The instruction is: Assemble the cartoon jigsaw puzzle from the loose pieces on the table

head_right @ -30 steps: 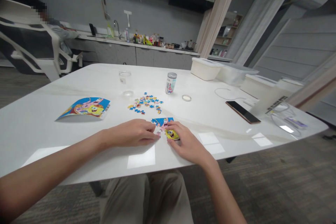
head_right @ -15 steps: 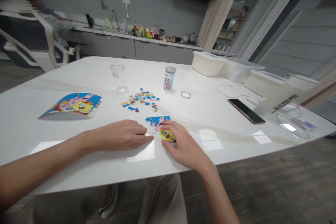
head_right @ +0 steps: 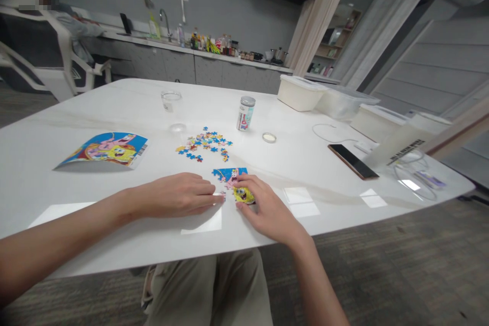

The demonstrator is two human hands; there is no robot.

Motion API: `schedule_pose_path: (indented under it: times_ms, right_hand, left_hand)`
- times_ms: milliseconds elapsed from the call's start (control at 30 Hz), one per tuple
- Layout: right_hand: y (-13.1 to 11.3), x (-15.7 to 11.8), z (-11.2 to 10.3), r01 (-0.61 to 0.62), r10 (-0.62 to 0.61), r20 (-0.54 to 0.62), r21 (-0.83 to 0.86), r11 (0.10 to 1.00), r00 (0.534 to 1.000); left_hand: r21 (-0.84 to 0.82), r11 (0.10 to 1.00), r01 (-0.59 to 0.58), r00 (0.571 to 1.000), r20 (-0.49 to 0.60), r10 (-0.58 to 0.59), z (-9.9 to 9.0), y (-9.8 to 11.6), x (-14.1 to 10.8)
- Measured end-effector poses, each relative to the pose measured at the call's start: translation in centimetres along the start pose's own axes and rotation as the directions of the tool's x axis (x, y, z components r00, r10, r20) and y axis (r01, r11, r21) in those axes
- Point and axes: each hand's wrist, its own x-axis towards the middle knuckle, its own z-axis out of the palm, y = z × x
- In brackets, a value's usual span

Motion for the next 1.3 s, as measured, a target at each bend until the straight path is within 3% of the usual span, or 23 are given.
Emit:
schedule_pose_path:
  times_ms: [167,1300]
  right_hand:
    - [0.14,-0.20,-0.09,0.003,-0.003,0.010,0.016,1.000,1.000]
    - [-0.17,-0.16,-0.09,0.012,-0.012,0.008,-0.017,1.000,1.000]
  left_hand:
    - [-0.046,0.998,-0.032,0.998,-0.046,0.030,-0.21,-0.16,0.04]
    - [-0.122,0.992,0.017,0.999,-0.038,-0.022,0.34,-0.17,-0.21]
